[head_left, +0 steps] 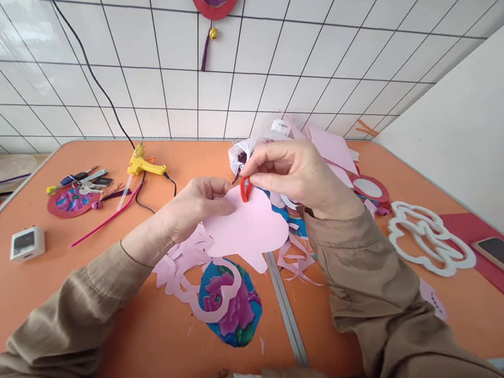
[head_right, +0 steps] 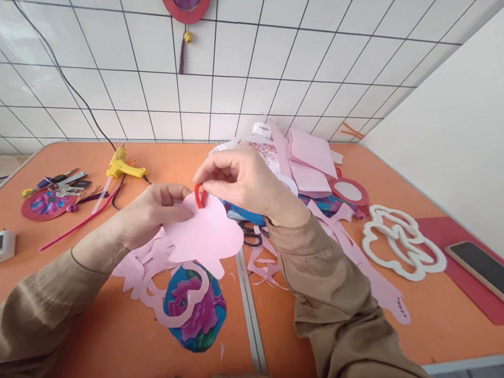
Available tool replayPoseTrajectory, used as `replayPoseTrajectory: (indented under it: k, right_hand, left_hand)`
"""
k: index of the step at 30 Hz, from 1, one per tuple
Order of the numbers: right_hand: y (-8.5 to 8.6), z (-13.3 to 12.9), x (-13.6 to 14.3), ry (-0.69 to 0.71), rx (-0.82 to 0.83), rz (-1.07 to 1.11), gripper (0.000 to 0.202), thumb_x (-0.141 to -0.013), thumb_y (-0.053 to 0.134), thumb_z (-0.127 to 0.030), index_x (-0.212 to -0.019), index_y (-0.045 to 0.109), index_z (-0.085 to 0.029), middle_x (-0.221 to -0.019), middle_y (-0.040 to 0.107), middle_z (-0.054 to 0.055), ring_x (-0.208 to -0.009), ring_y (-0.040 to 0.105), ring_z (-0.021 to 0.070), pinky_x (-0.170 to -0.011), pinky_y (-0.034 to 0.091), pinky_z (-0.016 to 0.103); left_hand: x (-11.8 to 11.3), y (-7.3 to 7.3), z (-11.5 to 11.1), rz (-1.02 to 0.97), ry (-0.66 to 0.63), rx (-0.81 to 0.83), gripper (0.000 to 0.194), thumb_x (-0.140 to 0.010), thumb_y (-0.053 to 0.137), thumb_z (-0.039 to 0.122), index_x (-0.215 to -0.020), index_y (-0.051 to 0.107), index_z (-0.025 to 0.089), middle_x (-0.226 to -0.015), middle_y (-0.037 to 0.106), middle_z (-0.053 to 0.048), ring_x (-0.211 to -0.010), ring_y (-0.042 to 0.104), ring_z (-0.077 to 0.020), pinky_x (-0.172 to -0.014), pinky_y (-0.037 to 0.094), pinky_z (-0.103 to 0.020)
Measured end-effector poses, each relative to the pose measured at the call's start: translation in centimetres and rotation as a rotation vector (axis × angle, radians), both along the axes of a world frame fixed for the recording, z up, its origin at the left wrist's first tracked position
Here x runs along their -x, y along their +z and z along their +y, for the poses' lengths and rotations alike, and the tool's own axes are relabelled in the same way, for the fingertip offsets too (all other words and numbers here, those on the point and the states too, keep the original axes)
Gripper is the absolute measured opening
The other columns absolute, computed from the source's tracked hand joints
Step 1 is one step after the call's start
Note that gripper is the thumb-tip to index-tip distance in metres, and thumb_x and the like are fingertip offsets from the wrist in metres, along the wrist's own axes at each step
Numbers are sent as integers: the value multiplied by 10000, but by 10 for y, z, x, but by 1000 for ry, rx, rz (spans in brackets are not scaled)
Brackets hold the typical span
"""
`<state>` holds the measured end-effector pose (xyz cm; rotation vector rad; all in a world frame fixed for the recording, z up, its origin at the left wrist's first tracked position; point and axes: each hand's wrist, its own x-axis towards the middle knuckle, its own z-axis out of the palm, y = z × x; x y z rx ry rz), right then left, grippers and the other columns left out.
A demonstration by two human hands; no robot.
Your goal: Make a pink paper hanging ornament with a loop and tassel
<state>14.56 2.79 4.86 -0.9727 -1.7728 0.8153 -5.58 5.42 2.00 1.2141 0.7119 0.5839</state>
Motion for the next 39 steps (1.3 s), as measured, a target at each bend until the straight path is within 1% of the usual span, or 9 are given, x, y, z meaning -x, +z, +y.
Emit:
replayPoseTrajectory:
  k: [5, 7, 11, 14, 17, 20, 23, 29, 39]
  right_hand:
    - [-1, 0, -1, 5, -11, 3, 141, -754, 673, -87, -770, 768, -190, -772, 726, 9, -688, 688, 132, -617, 540, 282]
    - [-1, 1, -1, 4, -13, -1, 147, -755, 667, -85, -769, 769, -190, -767, 725, 8, -682, 686, 130, -610, 535, 279]
    - [-1, 1, -1, 10, -11, -5, 145, -747, 665, -90, -772, 767, -190, -761, 728, 5, -668, 682, 122, -593, 524, 266]
    - [-1, 2, 0, 3, -13, -12, 132, -741, 673, -100, -771, 761, -193, -766, 733, 5, -673, 681, 123, -598, 530, 264]
    - [-1, 1, 1, -5, -13, -24, 113, -746, 683, -116, -776, 755, -198, -769, 737, 6, -681, 679, 128, -609, 540, 269]
    - [-1, 1, 1, -7, -8, -37, 87, -754, 698, -139, -781, 754, -199, -773, 741, 10, -694, 681, 139, -611, 541, 276]
    - [-2, 0, 1, -13, 7, -40, 76, -756, 712, -150, -787, 765, -194, -779, 738, 14, -706, 685, 147, -620, 541, 282]
    - [-4, 0, 1, -27, 16, -32, 100, -755, 723, -128, -803, 783, -193, -792, 736, 12, -725, 693, 150, -646, 549, 288]
    - [-5, 1, 2, -41, 14, -2, 99, -757, 727, -139, -816, 785, -194, -826, 752, 18, -758, 718, 152, -677, 584, 285]
  left_hand:
    - [-1, -1, -2, -44, -23, 21, 299, -557, 773, 122, -855, 762, 115, -727, 765, -41, -544, 697, -158, -442, 521, -220]
    - [-1, -1, -2, -67, -43, 38, 292, -560, 781, 114, -852, 780, 108, -741, 776, -45, -563, 708, -158, -463, 537, -220]
    - [1, -2, -1, -108, -55, 73, 237, -568, 843, 113, -802, 801, 108, -695, 763, -31, -541, 689, -134, -472, 535, -202]
    - [1, -3, 1, -132, -73, 114, 267, -578, 950, 189, -790, 806, 115, -692, 764, -32, -547, 693, -129, -481, 537, -195]
    - [0, -4, 1, -144, -64, 133, 376, -567, 1031, 325, -779, 803, 115, -693, 760, -30, -564, 693, -115, -494, 532, -177]
    - [-2, -5, 0, -129, -31, 117, 447, -525, 1057, 396, -739, 786, 112, -649, 730, -10, -534, 658, -91, -475, 504, -160]
    - [-3, -5, -2, -117, -5, 102, 467, -515, 1057, 427, -690, 760, 112, -607, 699, 3, -501, 626, -82, -453, 487, -165]
    - [-4, -6, -3, -98, 15, 91, 455, -523, 1050, 398, -647, 716, 116, -565, 661, 14, -446, 576, -71, -396, 421, -163]
    - [-5, -4, -5, -96, 33, 100, 441, -510, 1049, 375, -619, 701, 127, -537, 647, 20, -429, 564, -72, -386, 406, -165]
